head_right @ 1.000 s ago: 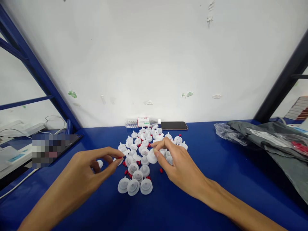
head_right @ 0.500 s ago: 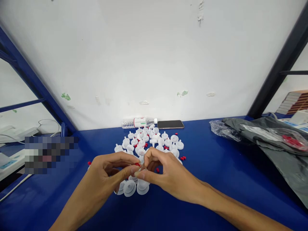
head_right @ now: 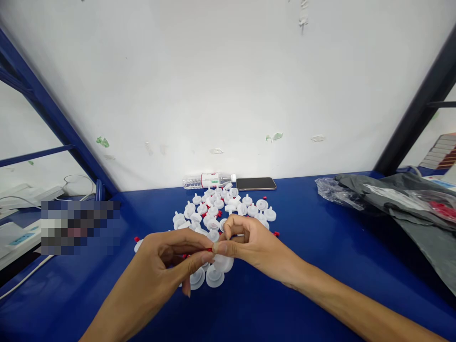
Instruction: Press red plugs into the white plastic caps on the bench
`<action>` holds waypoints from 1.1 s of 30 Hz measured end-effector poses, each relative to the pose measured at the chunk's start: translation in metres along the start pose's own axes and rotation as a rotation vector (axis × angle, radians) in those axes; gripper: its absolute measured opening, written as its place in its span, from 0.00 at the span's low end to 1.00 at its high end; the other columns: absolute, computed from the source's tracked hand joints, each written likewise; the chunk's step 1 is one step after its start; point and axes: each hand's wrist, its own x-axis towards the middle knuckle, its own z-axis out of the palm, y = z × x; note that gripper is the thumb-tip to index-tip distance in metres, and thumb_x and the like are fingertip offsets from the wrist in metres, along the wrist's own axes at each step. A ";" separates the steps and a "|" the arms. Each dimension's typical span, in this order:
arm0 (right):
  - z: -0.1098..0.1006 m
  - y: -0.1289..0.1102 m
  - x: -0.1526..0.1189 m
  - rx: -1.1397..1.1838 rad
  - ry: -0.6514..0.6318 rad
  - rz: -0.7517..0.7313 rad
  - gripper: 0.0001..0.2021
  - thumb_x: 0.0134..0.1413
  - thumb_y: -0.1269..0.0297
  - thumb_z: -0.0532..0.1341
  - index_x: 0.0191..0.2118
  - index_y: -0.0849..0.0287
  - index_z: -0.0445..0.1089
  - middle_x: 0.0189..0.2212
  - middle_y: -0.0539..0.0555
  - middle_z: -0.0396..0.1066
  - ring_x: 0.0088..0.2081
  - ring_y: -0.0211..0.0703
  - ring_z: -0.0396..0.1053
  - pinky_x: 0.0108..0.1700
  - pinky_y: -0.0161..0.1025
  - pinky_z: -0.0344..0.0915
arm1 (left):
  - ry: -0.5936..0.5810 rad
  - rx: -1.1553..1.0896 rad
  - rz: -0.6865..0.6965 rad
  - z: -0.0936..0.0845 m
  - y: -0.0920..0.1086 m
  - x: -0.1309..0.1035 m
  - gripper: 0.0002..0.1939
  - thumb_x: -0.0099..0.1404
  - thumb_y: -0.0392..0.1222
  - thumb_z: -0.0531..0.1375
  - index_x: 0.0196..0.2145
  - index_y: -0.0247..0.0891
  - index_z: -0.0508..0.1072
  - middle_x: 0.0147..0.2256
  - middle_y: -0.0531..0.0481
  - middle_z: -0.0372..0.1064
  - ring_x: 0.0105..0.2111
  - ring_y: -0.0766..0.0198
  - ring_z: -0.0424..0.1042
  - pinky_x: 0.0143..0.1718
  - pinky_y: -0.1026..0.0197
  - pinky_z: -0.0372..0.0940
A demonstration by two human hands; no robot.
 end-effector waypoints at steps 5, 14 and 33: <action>-0.003 0.001 -0.002 0.062 0.011 0.037 0.23 0.51 0.49 0.74 0.33 0.57 0.61 0.32 0.48 0.69 0.33 0.37 0.63 0.34 0.34 0.55 | -0.003 0.069 0.011 0.000 -0.002 -0.003 0.10 0.67 0.45 0.63 0.41 0.42 0.83 0.32 0.52 0.77 0.27 0.67 0.72 0.23 0.69 0.71; -0.004 0.002 -0.001 0.091 0.081 0.066 0.22 0.50 0.52 0.75 0.34 0.58 0.63 0.28 0.46 0.67 0.30 0.35 0.62 0.33 0.32 0.57 | 0.036 0.183 0.093 0.007 -0.008 0.001 0.06 0.67 0.40 0.63 0.36 0.45 0.82 0.31 0.56 0.79 0.26 0.69 0.76 0.26 0.71 0.69; -0.002 -0.004 0.001 -0.383 0.278 -0.075 0.22 0.67 0.41 0.56 0.35 0.56 0.69 0.27 0.49 0.71 0.29 0.39 0.71 0.35 0.36 0.66 | 0.276 0.914 -0.223 -0.078 -0.005 -0.017 0.06 0.58 0.41 0.62 0.25 0.43 0.78 0.26 0.54 0.78 0.28 0.60 0.76 0.28 0.62 0.62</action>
